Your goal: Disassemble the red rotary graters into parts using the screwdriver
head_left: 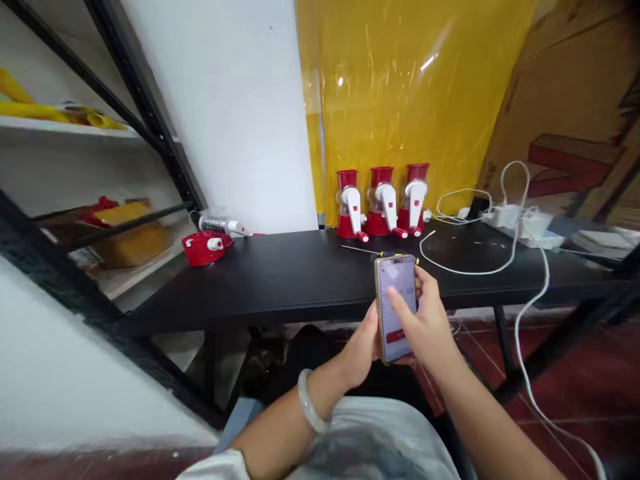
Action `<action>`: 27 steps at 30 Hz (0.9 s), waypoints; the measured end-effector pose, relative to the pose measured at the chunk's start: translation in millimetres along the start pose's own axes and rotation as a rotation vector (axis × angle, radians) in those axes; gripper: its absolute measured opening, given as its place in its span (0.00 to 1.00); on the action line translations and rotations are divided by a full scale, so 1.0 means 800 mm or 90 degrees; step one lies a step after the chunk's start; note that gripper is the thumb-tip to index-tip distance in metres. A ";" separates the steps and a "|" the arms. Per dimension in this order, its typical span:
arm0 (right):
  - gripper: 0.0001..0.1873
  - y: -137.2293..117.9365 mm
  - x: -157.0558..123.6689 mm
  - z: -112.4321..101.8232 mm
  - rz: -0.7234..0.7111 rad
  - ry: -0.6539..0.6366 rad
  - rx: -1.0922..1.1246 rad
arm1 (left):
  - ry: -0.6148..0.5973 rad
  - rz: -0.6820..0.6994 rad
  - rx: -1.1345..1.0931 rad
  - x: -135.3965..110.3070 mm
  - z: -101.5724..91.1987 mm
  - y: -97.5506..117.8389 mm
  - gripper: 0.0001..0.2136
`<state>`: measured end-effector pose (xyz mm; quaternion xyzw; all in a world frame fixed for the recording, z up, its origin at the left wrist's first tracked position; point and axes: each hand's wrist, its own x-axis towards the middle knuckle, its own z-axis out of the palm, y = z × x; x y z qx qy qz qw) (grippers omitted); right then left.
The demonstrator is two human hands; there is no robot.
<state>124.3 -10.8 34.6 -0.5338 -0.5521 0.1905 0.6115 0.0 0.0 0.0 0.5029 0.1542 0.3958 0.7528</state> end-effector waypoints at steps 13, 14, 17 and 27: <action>0.65 0.033 -0.006 0.010 -0.053 -0.100 -0.108 | -0.049 0.108 -0.083 0.002 -0.010 0.039 0.34; 0.64 0.032 -0.005 0.014 -0.062 -0.095 -0.103 | -0.044 0.104 -0.081 0.001 -0.011 0.041 0.34; 0.63 0.030 -0.001 0.019 -0.101 -0.060 -0.102 | -0.045 0.098 -0.043 -0.001 -0.015 0.047 0.33; 0.61 0.010 -0.014 0.018 -0.223 0.111 -0.288 | 0.027 0.148 0.071 0.009 -0.038 0.080 0.30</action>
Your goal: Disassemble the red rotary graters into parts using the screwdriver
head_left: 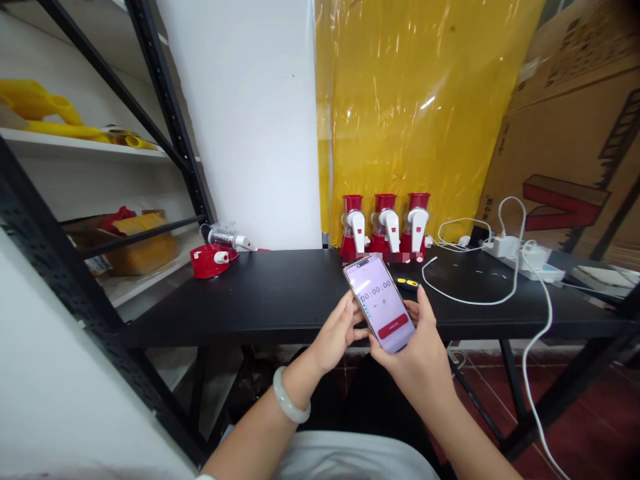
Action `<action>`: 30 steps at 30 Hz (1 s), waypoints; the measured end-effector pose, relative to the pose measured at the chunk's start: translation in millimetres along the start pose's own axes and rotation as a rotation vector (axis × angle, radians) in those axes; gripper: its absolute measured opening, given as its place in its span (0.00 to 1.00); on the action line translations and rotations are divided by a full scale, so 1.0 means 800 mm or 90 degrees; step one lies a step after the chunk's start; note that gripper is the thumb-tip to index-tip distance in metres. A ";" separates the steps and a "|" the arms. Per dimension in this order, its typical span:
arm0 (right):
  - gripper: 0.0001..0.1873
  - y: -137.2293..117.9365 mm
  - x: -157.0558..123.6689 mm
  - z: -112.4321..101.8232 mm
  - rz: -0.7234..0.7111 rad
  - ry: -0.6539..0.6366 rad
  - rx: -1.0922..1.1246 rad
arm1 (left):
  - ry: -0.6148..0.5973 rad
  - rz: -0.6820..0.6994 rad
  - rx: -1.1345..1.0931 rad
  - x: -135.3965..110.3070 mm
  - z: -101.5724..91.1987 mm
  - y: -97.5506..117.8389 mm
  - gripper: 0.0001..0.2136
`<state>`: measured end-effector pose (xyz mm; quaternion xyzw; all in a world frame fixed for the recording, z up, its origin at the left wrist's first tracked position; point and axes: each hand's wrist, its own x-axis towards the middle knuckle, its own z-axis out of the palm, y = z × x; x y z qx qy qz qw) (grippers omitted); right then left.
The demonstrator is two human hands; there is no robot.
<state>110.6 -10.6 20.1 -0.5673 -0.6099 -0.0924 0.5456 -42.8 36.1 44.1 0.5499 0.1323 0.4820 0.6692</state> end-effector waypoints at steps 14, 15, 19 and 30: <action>0.46 -0.036 -0.023 0.002 -0.213 0.055 -0.036 | 0.105 -0.004 -0.094 -0.027 -0.001 0.009 0.23; 0.46 -0.037 -0.023 0.002 -0.214 0.051 -0.031 | 0.105 -0.004 -0.091 -0.027 -0.003 0.011 0.23; 0.47 -0.037 -0.024 0.003 -0.197 0.020 -0.018 | 0.105 -0.006 -0.071 -0.026 -0.007 0.014 0.23; 0.54 0.012 0.004 0.003 0.030 0.019 0.059 | 0.086 -0.046 0.084 -0.020 -0.020 0.029 0.31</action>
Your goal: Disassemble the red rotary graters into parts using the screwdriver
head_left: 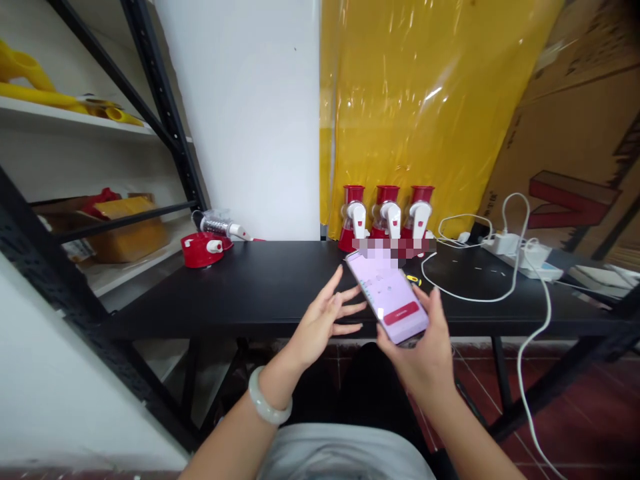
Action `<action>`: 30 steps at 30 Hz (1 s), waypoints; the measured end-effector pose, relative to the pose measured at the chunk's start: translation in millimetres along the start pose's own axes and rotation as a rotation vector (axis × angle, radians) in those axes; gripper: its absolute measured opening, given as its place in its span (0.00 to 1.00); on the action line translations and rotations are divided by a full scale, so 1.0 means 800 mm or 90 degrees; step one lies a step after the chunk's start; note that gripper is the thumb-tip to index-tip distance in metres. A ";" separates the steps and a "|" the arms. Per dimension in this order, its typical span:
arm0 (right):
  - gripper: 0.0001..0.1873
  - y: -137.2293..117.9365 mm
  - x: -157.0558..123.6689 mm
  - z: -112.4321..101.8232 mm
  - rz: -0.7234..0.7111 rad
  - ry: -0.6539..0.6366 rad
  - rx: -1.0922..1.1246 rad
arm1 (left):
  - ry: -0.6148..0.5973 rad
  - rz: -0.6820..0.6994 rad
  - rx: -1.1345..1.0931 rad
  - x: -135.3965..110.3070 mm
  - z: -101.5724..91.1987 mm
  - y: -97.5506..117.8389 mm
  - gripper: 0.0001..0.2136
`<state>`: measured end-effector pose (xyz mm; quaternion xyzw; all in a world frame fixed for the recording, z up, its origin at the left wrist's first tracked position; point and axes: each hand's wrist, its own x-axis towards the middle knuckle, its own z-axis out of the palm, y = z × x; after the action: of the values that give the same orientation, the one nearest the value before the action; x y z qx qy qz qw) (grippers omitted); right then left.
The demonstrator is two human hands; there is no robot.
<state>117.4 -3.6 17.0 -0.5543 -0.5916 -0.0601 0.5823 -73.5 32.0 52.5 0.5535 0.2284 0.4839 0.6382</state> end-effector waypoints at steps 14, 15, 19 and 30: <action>0.62 0.233 0.219 -0.088 0.341 -0.075 -0.293 | 0.177 0.078 0.222 -0.067 -0.108 0.085 0.30; 0.60 0.240 0.226 -0.086 0.342 -0.083 -0.296 | 0.188 0.081 0.231 -0.072 -0.112 0.088 0.29; 0.53 0.266 0.245 -0.080 0.361 -0.089 -0.309 | 0.224 0.090 0.252 -0.091 -0.126 0.094 0.29; 0.31 0.327 0.264 -0.082 0.296 -0.054 -0.323 | 0.292 0.106 0.268 -0.115 -0.146 0.102 0.29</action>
<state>410.0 172.6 47.0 -0.8036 -0.4392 -0.0479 0.3989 -239.1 2.0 72.9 0.5667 0.4156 0.5886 0.3996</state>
